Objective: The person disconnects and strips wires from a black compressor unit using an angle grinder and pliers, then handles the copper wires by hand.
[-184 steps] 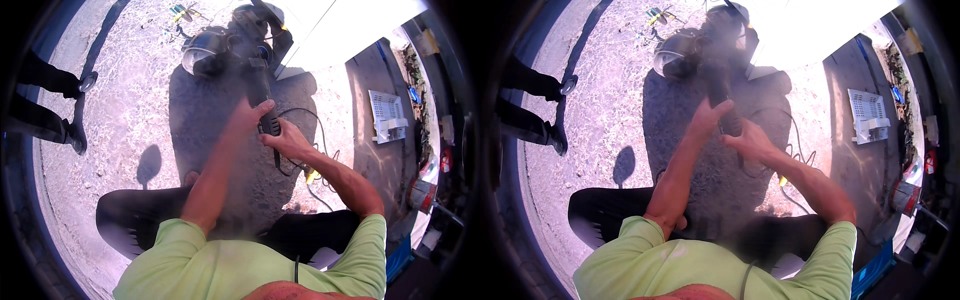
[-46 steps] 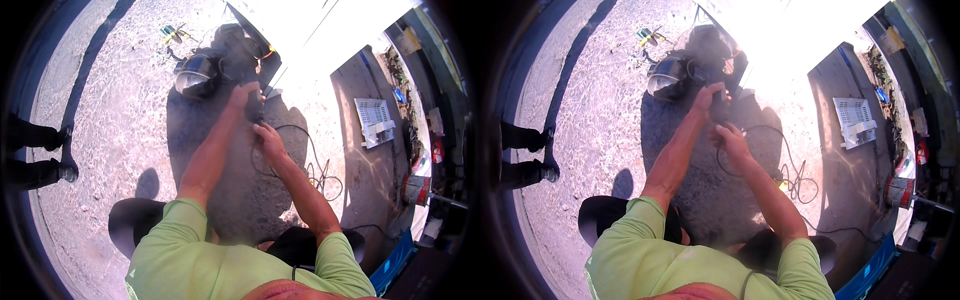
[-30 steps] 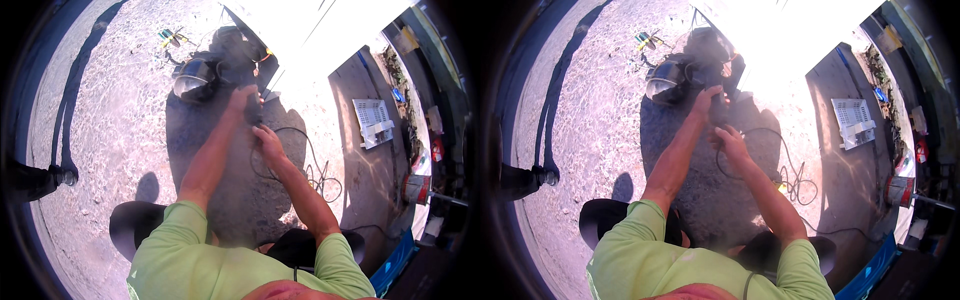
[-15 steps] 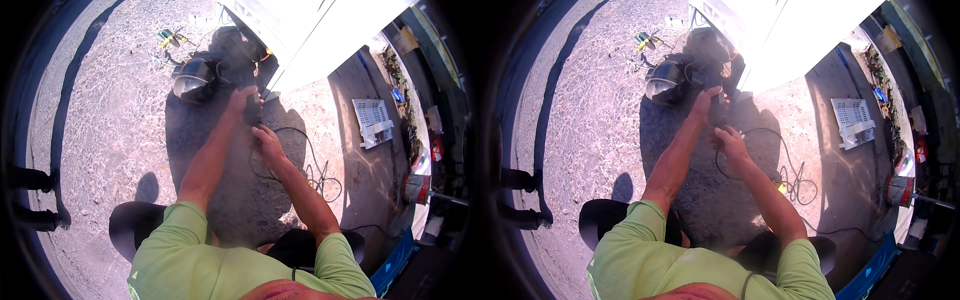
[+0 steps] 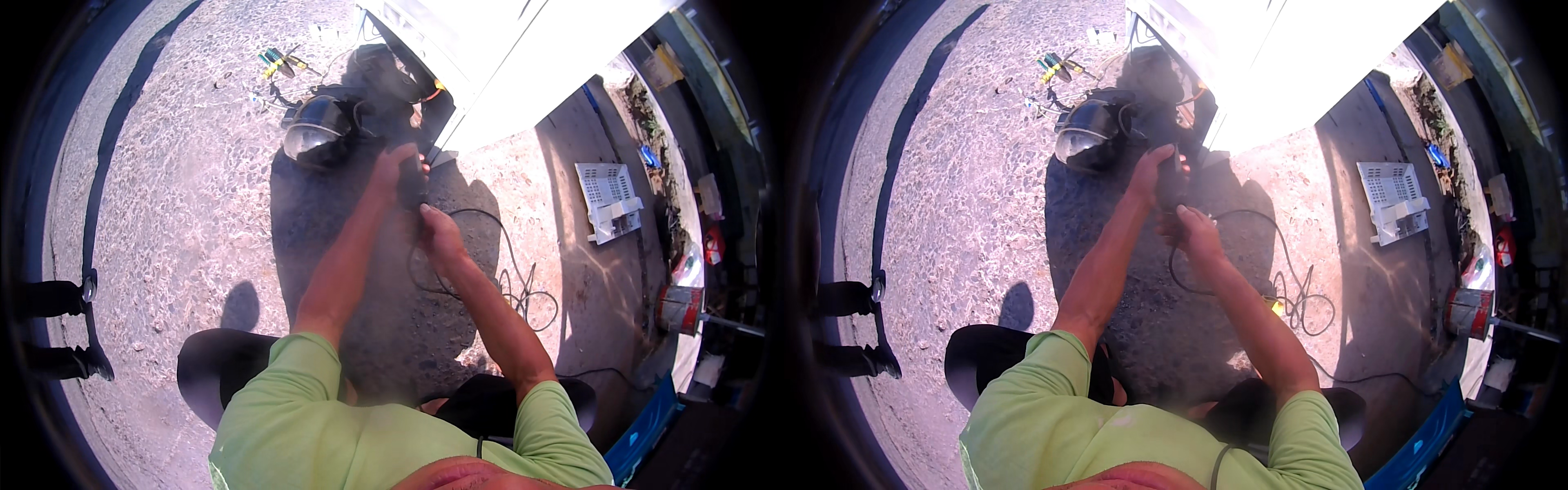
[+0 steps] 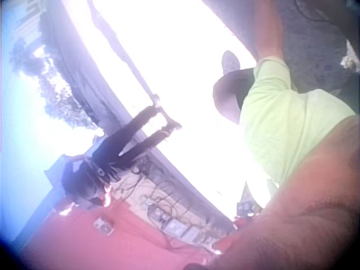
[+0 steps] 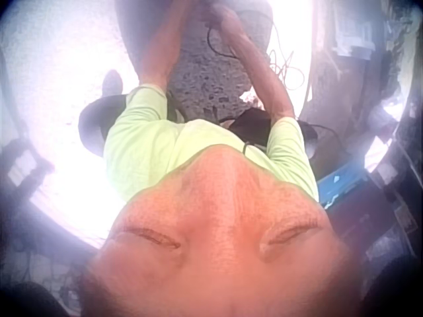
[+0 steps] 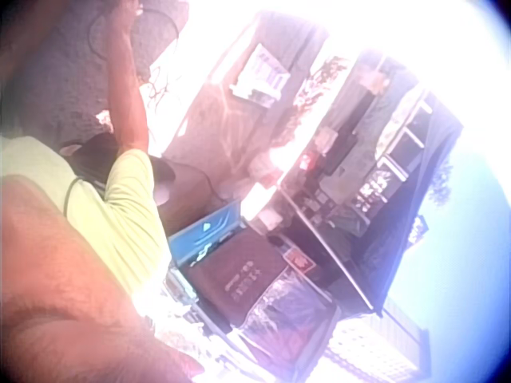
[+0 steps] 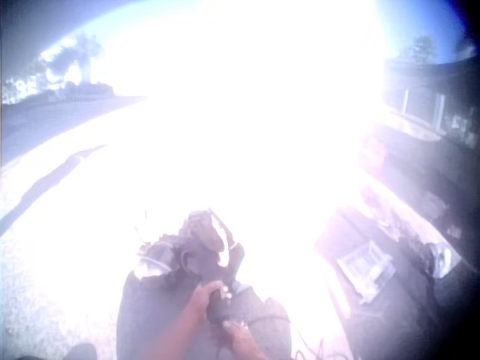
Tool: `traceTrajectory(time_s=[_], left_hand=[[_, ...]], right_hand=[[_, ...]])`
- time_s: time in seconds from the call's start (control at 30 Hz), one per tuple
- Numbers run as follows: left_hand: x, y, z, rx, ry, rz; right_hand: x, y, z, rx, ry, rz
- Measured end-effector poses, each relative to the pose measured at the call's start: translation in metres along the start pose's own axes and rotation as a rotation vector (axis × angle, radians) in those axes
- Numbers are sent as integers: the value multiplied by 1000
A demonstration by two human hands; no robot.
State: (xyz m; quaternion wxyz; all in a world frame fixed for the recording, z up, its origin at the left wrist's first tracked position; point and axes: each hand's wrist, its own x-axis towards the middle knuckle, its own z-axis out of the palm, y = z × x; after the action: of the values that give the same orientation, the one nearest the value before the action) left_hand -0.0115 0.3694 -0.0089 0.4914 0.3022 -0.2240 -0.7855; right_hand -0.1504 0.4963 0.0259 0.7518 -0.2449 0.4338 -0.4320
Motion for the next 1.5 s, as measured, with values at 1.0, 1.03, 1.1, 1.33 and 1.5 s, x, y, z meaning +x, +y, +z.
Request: traceTrajectory(time_s=[1.0, 1.03, 1.1, 1.33, 1.5], left_hand=[[-45, -11, 32, -376, -103, 87], [-45, -13, 31, -385, -96, 88], [-45, -14, 31, -394, -89, 88], [-45, -18, 32, -405, -124, 37], [-50, -17, 34, -408, -89, 60]], right_hand=[[-15, 0, -20, -301, -33, -363], [-16, 0, -19, -333, -20, -384], [-17, 3, -19, -403, 5, -429], [-13, 10, -29, -590, 98, -591], [-16, 5, -23, -777, 148, -655]])
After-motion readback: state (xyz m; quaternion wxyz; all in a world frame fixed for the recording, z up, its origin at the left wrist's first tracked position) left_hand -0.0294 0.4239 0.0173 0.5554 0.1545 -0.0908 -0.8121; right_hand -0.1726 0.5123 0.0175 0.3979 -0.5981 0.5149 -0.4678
